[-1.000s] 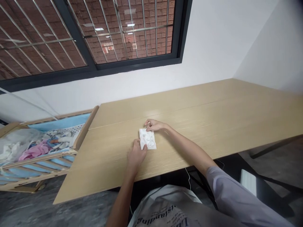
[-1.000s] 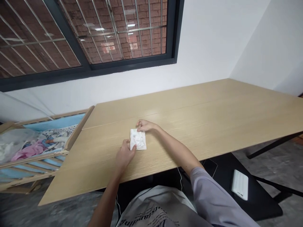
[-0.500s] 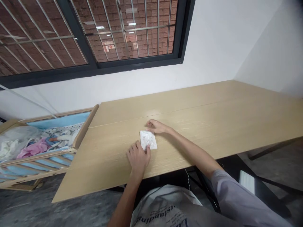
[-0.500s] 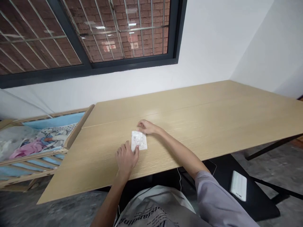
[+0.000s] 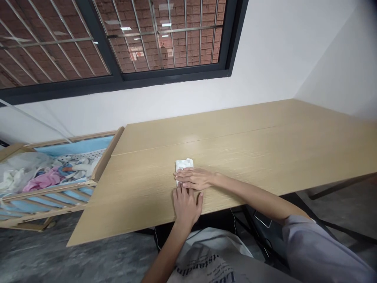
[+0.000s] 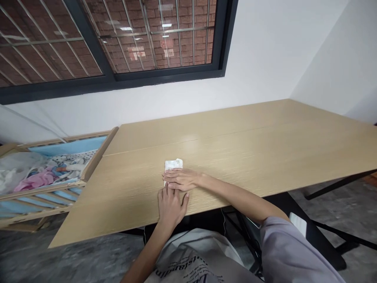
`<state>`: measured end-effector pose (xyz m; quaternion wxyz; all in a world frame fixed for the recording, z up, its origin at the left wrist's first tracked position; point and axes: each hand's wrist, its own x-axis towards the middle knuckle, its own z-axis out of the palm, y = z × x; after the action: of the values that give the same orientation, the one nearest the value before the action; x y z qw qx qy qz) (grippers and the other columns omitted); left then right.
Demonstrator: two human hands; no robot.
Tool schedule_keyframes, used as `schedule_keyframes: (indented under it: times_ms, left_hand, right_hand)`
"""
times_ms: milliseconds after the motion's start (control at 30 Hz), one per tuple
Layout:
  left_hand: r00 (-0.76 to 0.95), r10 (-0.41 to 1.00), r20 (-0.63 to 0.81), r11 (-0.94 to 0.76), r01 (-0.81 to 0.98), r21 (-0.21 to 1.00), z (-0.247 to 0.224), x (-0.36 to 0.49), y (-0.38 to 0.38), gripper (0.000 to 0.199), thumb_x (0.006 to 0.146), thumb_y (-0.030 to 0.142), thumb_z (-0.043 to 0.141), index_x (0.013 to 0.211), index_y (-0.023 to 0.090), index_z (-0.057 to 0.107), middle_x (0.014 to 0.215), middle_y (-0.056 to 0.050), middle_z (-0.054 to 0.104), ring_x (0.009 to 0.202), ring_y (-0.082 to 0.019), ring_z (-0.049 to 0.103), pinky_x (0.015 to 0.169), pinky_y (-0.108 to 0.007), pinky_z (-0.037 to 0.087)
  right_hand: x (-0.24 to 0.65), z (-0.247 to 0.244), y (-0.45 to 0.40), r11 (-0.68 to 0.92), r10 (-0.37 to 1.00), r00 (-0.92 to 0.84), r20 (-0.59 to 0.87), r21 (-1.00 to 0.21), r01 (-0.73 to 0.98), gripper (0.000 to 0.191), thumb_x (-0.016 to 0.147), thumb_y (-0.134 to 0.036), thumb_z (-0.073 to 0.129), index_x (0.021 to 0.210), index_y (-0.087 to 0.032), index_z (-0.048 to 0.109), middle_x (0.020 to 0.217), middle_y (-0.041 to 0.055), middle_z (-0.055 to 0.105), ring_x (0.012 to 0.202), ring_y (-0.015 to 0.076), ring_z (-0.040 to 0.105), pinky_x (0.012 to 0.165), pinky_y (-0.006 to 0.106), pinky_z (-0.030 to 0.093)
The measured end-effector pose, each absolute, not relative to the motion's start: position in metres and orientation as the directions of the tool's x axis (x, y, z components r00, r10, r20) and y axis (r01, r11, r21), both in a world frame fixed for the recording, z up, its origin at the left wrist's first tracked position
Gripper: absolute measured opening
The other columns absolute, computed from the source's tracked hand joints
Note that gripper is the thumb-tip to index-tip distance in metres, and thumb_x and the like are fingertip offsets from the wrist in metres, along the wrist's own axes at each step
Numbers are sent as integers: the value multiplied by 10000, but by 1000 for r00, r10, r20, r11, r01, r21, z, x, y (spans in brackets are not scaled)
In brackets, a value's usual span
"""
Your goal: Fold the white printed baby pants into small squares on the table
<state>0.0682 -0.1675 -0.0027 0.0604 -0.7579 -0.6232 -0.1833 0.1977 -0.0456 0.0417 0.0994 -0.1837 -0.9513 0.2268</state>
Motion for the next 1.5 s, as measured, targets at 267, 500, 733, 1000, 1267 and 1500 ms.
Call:
schedule_keyframes:
  times_ms: [267,500,733,1000,1267,1500]
  left_hand:
    - [148,927,346,-207,968,142,-2,72,-167,634,955,541,463,1375,85,592,1388,-276,575,1313,-454,488,1039,-606,389]
    - [138,924,358,-183,979,95,-1,73,-167,651,965,508,476,1440,68,533,1469,-259,527,1311,-423,499,1060,-567,382]
    - [143,923,356,-178,982,66,1,73,-168,641,963,492,505,1441,66,537,1479,-246,525,1304,-403,504,1065,-540,378]
    - [153,930,335,-190,978,80,5,71,-168,622,970,470,508,1443,67,532,1479,-250,520,1299,-400,503,1056,-544,376]
    - [115,955,274,-166,971,174,33,51,-153,460,994,455,470,1328,174,615,1332,-171,635,1164,-321,585,1012,-496,390]
    - [-88,995,49,82,990,114,65,14,-110,481,1029,443,315,1109,115,658,1100,-185,709,1026,-311,672,872,-401,461]
  right_hand:
    - [204,32,-18,850,393,-914,104,-421,317,569,1073,-436,327,1586,-190,339,1639,46,301,1544,192,225,1283,431,141]
    - [207,34,0,843,401,-915,56,-414,344,610,1077,-500,279,1616,-218,239,1659,25,249,1561,190,156,1283,427,46]
    - [210,25,17,839,401,-911,95,-438,324,629,1072,-522,288,1620,-218,234,1673,34,206,1563,210,156,1283,405,33]
    - [209,20,36,771,500,-862,78,-494,403,652,1063,-569,280,1623,-241,220,1692,27,133,1572,214,99,1282,411,21]
    - [220,25,42,489,730,-676,98,-767,416,712,1035,-635,276,1629,-246,217,1693,42,141,1567,255,138,1269,481,139]
    - [227,12,46,341,898,-397,190,-870,356,437,983,-480,550,1252,-169,701,1281,170,685,1147,281,647,1029,460,477]
